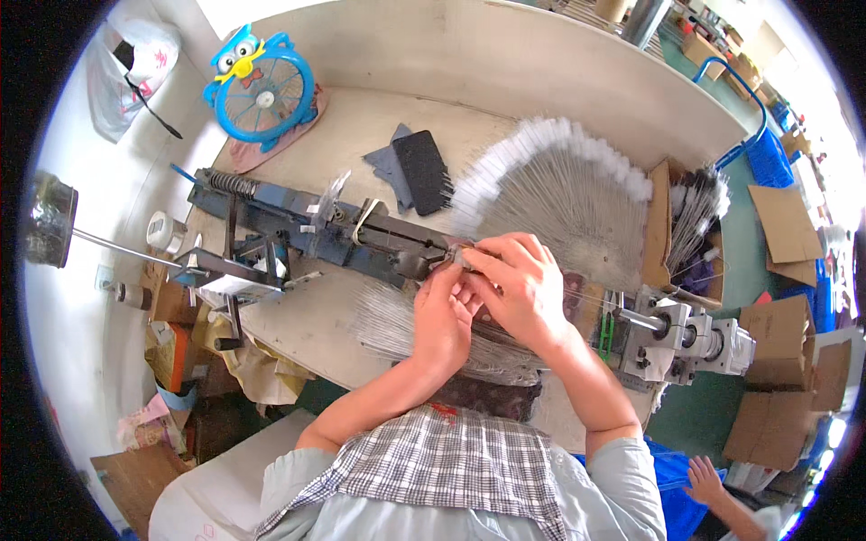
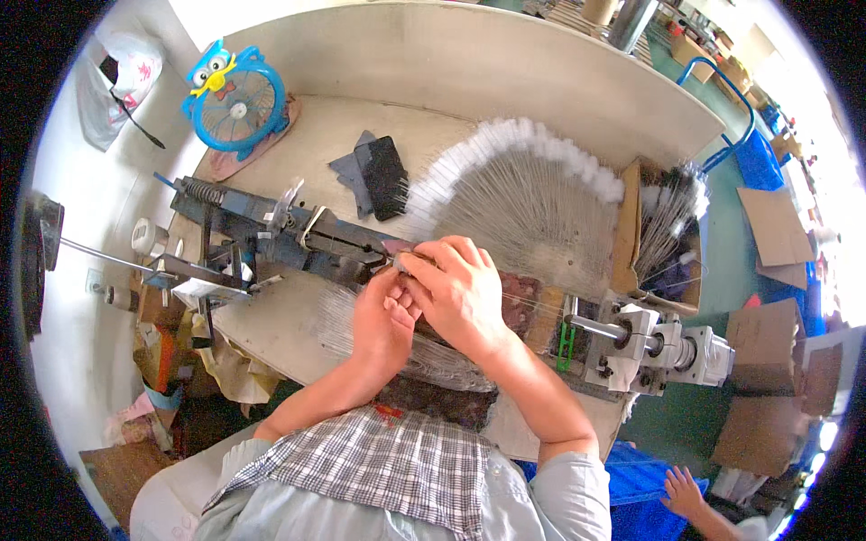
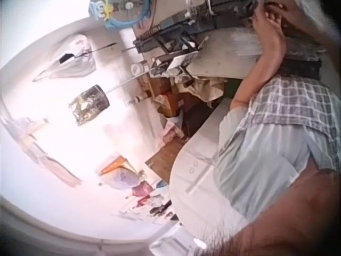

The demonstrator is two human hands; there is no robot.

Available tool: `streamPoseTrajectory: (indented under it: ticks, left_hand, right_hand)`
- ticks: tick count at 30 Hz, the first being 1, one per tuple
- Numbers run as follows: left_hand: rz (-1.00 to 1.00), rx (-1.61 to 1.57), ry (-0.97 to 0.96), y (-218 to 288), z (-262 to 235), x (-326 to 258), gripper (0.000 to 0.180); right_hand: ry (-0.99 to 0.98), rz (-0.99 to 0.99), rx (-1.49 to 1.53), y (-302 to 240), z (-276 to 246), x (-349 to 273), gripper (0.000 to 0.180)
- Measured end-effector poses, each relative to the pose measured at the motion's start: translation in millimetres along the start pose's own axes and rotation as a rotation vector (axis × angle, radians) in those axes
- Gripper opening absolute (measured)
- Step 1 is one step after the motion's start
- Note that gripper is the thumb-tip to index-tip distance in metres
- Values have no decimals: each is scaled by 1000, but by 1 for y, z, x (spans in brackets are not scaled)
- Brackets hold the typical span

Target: The person is assembling and packaging small industrial or cleaning brushes, possibly bottle brushes, by attaching components and placing them in groups.

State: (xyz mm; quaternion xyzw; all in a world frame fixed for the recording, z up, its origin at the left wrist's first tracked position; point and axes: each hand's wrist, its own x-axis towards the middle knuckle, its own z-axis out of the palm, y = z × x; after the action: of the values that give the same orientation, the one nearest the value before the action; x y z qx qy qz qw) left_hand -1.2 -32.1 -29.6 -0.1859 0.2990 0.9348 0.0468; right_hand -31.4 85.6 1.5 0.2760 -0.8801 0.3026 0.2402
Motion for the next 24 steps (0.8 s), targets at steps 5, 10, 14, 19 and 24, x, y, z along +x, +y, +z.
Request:
streamPoseTrajectory:
  ticks: [5,10,14,19,24]
  left_hand:
    - [-10,-25,-108,-2,-11,2,20]
    - [-4,-29,-60,0,-2,-1,19]
    - [68,22,-143,-7,-9,1,12]
    - [69,22,-78,-4,-3,0,11]
    - [59,34,-56,-3,2,-3,13]
  right_hand:
    - [3,-5,7,-5,-1,6,25]
    - [42,15,-9,-6,2,-2,30]
    - [30,17,-58,-2,-5,-6,29]
    - [29,10,-69,-2,-7,-6,27]
    - [56,16,-50,0,-10,-10,26]
